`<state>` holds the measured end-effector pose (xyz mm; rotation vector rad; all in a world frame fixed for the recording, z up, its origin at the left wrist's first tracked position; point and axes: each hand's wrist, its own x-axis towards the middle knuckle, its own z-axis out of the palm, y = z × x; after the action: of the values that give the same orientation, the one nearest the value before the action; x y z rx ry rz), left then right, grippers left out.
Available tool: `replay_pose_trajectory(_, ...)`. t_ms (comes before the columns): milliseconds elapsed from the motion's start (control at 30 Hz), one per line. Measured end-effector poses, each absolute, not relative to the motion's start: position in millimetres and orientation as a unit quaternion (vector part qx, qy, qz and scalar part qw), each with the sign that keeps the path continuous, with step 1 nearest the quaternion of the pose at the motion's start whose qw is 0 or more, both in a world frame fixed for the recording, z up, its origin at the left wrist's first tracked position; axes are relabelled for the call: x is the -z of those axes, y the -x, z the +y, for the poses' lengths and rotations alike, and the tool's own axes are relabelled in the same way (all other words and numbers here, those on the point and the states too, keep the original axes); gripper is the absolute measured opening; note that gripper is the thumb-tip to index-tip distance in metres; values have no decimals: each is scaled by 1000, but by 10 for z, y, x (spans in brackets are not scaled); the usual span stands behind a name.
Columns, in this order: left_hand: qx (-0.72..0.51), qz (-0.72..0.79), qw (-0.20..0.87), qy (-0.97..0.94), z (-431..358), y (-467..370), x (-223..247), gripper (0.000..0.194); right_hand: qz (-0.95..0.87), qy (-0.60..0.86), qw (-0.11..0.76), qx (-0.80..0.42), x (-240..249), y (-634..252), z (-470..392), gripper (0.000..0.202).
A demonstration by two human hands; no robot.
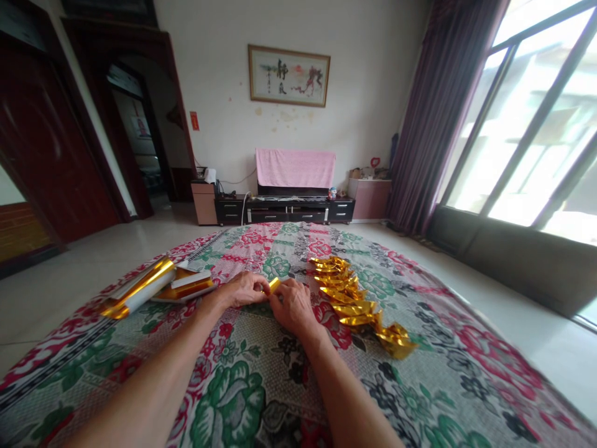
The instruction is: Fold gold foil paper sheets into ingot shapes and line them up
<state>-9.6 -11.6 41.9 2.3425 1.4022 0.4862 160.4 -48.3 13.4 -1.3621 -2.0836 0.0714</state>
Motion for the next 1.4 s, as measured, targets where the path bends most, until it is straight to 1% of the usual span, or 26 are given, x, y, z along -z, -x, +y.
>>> replay_pose_trajectory(233,-156,504,198,-826,-121,87,-453,27,-785,534,312,-35,-174,-1579,-507,19)
replay_pose_trajectory(467,-135,509,201,-826,-122,79,-468,30,-790,519,322,-49,-157,-1598,-464,16)
replay_pose_trajectory(867,-137,515,204,-821,-132,72,-472,30,-782,517,347,-42,-121,-1596,-448,16)
replay_pose_trajectory(1400,-122,521,190,-823,-134,73,-478,32,-776,535,333,-35,-117,-1580,-439,13)
